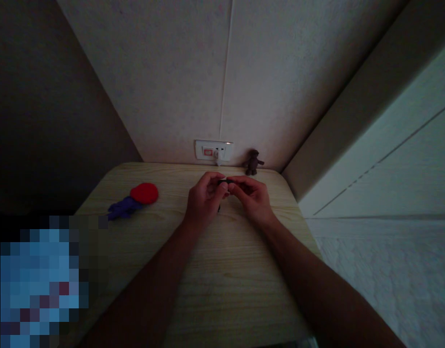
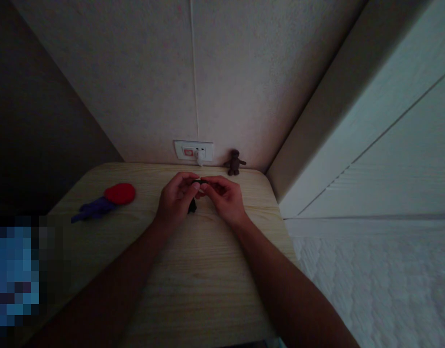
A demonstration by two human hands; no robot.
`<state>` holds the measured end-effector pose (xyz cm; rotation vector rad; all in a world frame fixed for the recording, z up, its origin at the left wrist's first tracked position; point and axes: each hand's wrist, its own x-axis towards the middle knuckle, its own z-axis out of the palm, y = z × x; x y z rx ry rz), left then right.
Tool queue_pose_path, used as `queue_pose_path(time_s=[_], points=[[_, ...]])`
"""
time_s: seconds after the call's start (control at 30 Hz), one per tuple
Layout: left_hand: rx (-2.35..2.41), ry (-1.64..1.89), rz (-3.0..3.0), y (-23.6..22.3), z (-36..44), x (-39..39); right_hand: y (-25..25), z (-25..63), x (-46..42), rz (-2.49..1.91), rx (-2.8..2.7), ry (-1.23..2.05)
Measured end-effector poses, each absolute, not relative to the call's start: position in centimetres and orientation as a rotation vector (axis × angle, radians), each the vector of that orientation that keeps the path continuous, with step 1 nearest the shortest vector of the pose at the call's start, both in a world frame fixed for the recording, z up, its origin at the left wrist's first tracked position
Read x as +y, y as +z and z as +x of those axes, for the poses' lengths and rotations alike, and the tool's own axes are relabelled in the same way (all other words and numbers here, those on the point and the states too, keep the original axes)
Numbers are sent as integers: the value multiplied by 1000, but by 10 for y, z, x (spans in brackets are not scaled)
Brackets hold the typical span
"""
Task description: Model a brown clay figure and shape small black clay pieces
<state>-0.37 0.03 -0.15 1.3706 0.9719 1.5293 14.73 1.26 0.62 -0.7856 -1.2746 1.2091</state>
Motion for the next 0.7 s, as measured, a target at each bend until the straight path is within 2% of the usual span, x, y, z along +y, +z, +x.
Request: queue_pose_path(time_s=[0.7], points=[[982,1534,1504,-2,-7,1,0,150,16,-809,-1272,1200]])
